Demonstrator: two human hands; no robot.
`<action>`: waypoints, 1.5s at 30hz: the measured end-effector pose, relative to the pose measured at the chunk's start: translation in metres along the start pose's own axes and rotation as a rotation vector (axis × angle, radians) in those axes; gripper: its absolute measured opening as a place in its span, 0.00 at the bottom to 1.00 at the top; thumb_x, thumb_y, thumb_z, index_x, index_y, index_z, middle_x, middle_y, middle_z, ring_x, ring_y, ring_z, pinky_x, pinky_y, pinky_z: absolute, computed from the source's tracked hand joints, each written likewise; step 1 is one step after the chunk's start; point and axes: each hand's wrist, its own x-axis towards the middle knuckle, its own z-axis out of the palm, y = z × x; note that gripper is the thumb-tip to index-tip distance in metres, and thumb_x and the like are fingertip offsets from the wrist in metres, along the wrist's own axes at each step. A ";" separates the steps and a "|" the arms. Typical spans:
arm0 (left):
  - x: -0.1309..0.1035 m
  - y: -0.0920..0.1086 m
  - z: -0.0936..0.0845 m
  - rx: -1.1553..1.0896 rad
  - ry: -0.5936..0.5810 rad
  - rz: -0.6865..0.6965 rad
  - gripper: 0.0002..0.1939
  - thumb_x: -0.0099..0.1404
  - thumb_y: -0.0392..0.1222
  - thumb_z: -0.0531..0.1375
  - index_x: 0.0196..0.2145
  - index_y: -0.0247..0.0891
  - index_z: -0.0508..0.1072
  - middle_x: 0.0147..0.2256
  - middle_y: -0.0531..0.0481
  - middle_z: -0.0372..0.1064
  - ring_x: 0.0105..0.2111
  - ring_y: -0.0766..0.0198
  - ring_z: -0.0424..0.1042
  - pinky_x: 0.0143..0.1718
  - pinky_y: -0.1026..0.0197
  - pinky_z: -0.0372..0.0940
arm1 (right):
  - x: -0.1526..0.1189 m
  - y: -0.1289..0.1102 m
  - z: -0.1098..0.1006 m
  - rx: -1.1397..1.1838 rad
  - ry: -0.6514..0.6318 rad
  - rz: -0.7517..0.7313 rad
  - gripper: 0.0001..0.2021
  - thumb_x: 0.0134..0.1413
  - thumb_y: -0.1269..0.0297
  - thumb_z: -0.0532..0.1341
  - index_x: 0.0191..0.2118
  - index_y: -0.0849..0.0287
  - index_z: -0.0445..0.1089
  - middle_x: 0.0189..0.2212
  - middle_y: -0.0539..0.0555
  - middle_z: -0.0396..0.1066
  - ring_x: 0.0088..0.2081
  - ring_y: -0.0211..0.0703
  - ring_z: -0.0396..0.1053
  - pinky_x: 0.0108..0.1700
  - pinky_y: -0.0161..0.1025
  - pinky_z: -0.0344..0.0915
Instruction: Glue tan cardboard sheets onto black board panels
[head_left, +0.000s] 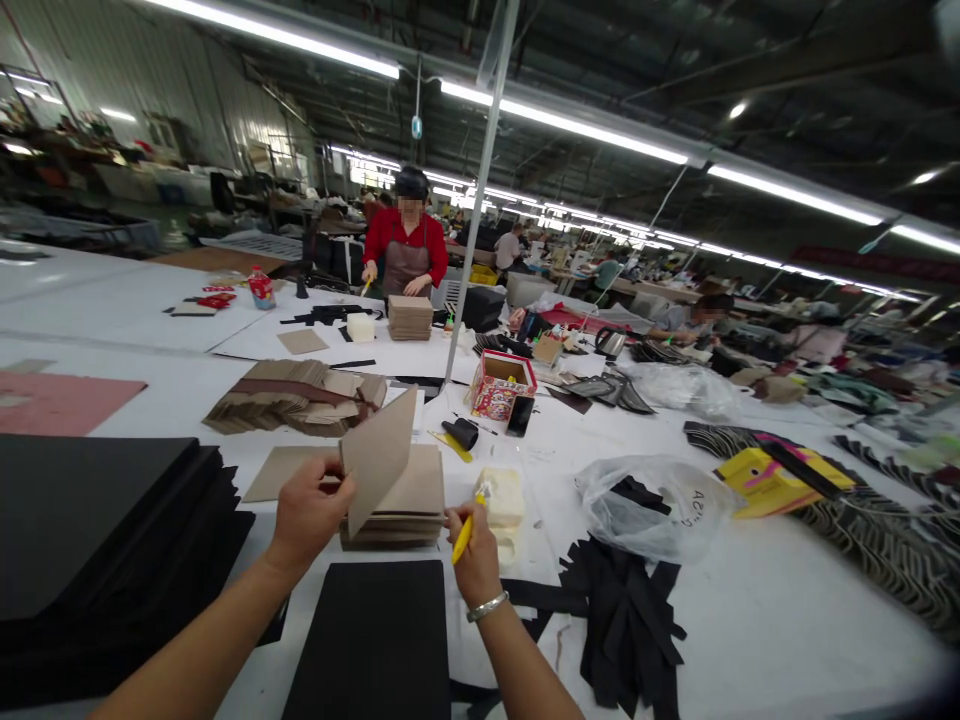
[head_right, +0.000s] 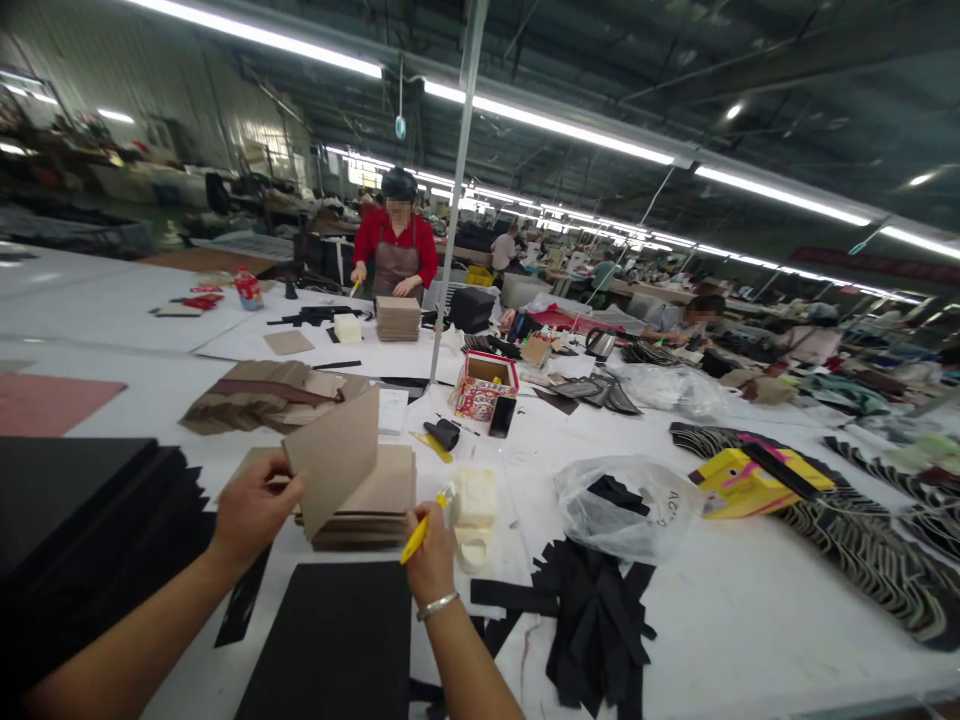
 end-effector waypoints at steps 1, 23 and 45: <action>-0.006 0.002 -0.003 -0.118 0.028 -0.107 0.08 0.53 0.44 0.58 0.29 0.37 0.66 0.25 0.54 0.65 0.24 0.68 0.66 0.28 0.66 0.64 | -0.002 -0.003 0.008 -0.027 0.016 -0.012 0.10 0.53 0.56 0.53 0.30 0.57 0.60 0.22 0.48 0.66 0.24 0.37 0.66 0.27 0.34 0.61; -0.002 -0.007 0.041 0.519 -0.358 0.686 0.09 0.61 0.32 0.48 0.32 0.35 0.68 0.35 0.41 0.67 0.38 0.57 0.66 0.40 0.55 0.62 | -0.002 0.012 -0.022 -0.038 0.197 0.072 0.11 0.51 0.55 0.54 0.34 0.56 0.57 0.27 0.50 0.67 0.29 0.39 0.67 0.33 0.36 0.61; 0.009 -0.019 0.089 0.549 -0.947 0.525 0.07 0.55 0.36 0.53 0.27 0.35 0.70 0.30 0.44 0.69 0.33 0.58 0.69 0.36 0.59 0.61 | -0.021 0.031 -0.034 -0.094 0.106 0.059 0.06 0.53 0.60 0.52 0.33 0.56 0.57 0.24 0.48 0.65 0.27 0.39 0.66 0.31 0.35 0.61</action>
